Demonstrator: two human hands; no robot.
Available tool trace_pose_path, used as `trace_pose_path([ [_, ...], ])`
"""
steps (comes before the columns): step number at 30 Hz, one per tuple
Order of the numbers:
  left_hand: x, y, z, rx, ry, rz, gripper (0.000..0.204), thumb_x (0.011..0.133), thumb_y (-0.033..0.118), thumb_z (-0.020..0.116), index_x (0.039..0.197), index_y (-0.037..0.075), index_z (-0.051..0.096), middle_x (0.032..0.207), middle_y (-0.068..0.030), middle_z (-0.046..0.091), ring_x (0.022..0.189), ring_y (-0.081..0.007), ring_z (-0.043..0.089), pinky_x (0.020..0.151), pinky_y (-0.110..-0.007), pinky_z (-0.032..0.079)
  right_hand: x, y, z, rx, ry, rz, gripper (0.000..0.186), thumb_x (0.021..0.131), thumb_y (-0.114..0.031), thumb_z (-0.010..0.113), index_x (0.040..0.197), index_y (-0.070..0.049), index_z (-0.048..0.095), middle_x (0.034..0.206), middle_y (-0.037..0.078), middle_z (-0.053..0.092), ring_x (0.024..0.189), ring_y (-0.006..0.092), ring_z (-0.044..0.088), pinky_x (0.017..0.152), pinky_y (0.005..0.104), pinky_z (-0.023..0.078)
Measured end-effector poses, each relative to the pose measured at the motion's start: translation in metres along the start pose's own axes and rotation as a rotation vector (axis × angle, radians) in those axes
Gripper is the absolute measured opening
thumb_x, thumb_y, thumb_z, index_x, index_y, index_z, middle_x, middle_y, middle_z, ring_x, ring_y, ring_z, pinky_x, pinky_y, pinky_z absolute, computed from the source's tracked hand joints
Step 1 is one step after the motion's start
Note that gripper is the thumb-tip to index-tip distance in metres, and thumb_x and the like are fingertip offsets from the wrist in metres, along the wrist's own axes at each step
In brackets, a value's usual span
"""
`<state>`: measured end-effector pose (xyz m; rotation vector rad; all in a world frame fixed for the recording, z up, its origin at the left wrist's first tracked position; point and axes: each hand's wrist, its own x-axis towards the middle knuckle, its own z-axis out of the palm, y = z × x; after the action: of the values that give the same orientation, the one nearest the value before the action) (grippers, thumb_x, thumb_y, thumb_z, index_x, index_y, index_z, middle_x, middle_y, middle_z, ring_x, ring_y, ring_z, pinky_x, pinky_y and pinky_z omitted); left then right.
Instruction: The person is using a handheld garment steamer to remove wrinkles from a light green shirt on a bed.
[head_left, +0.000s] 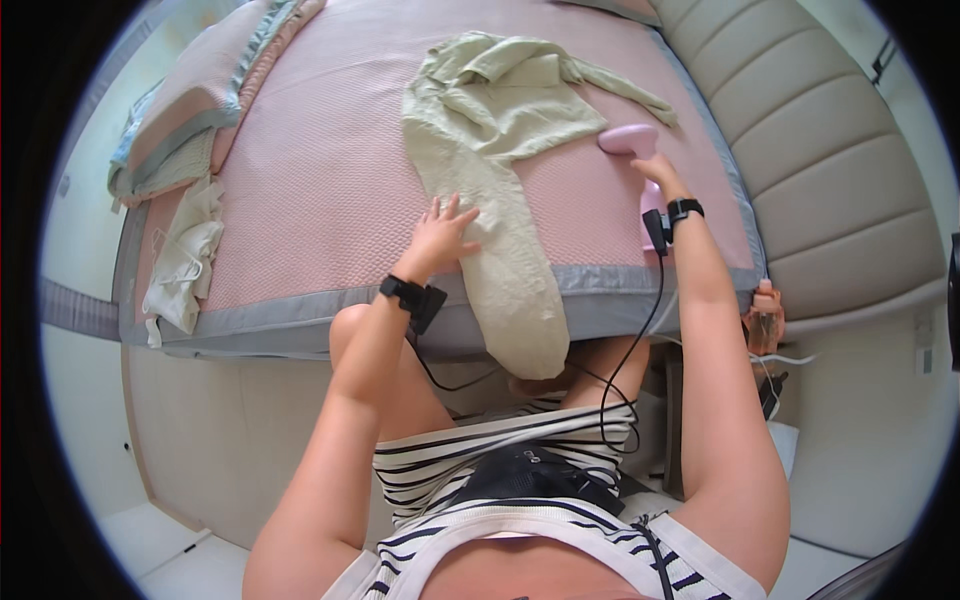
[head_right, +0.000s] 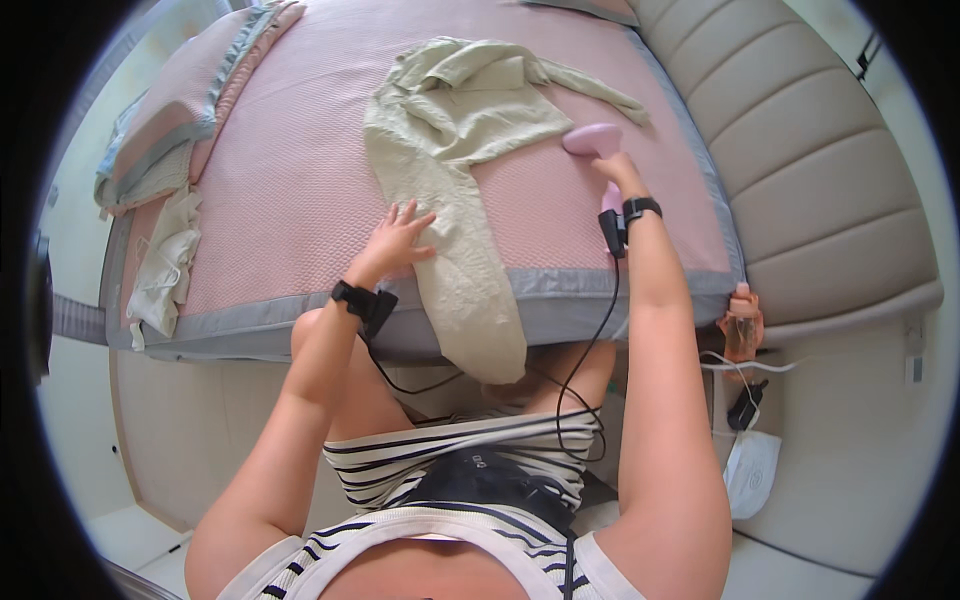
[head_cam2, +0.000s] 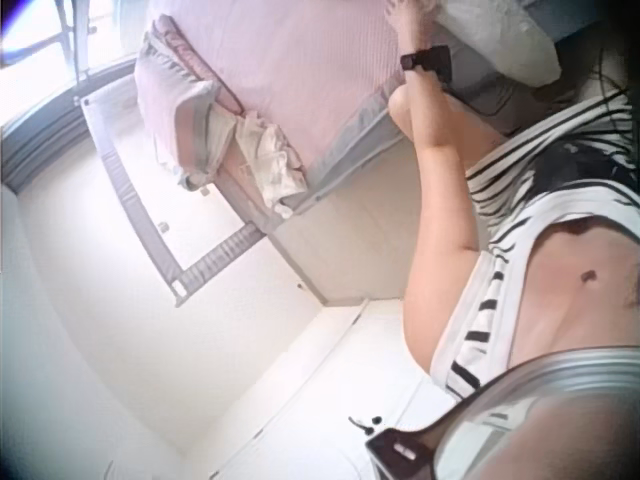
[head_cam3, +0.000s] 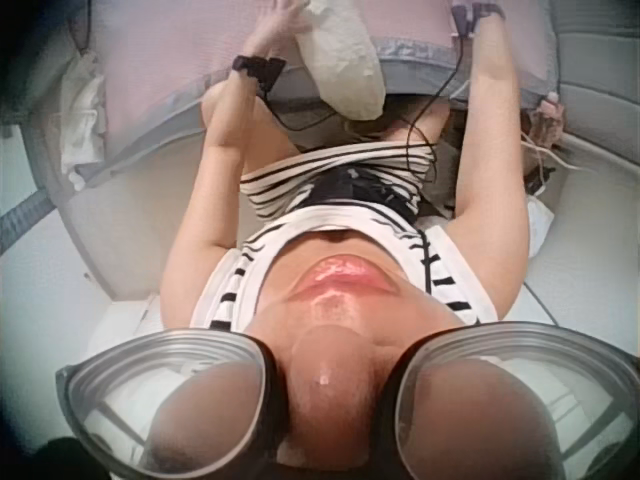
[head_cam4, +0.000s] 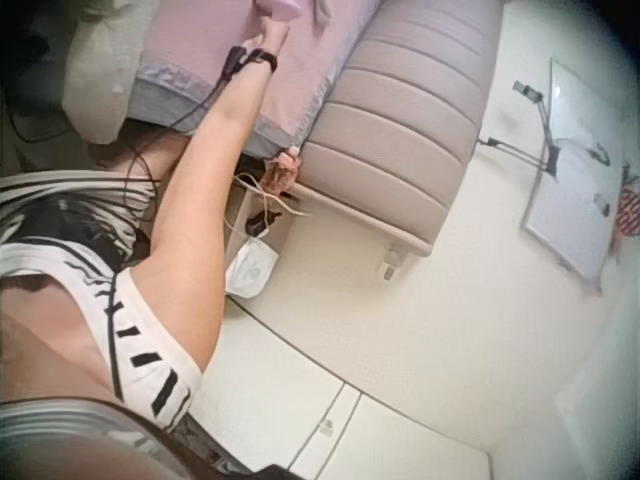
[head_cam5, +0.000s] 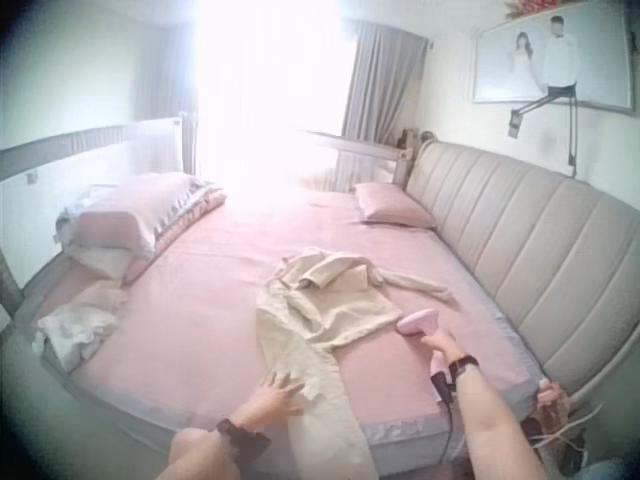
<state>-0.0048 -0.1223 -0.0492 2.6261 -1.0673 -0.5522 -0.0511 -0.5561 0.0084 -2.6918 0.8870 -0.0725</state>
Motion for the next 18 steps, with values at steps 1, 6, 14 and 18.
trace_pose_path([
  [1,-0.011,-0.013,0.008,0.023,0.117,0.002,0.08,0.07,0.054,0.056,0.135,0.017,0.026,0.141,-0.0152,0.017,0.13,-0.0358,0.01,0.103,-0.052,0.011,0.003,-0.006,0.008,0.099,0.01,0.035,0.049,0.067,-0.034,0.065,0.097,0.004,0.06,0.094,0.021,0.061,0.087,0.0305,0.059,0.076,0.0363,0.045],
  [6,-0.032,-0.022,0.01,0.079,0.229,-0.11,0.106,0.055,0.071,0.057,0.137,0.02,0.017,0.143,-0.0146,0.008,0.131,-0.0357,-0.001,0.102,-0.053,0.008,0.0,-0.019,0.012,0.517,-0.258,0.258,0.022,0.069,-0.029,0.065,0.075,-0.008,0.061,0.071,0.006,0.06,0.058,0.0147,0.055,0.051,0.0302,0.043],
  [14,-0.028,-0.013,0.003,0.097,0.18,-0.131,0.108,0.051,0.067,0.063,0.137,0.019,0.018,0.143,-0.0147,0.008,0.131,-0.0367,0.001,0.102,-0.053,0.007,-0.003,-0.022,-0.014,0.759,-0.523,0.434,0.012,0.072,-0.017,0.062,0.074,-0.007,0.057,0.07,0.004,0.055,0.061,0.0154,0.052,0.058,0.031,0.044],
  [18,-0.026,-0.02,0.005,0.078,0.185,-0.113,0.106,0.052,0.066,0.063,0.137,0.019,0.021,0.143,-0.0145,0.009,0.131,-0.0365,0.005,0.102,-0.053,0.009,-0.031,-0.039,-0.037,0.894,-0.625,0.326,0.013,0.071,-0.011,0.06,0.079,-0.004,0.053,0.073,0.006,0.056,0.068,0.0162,0.054,0.064,0.0312,0.046],
])
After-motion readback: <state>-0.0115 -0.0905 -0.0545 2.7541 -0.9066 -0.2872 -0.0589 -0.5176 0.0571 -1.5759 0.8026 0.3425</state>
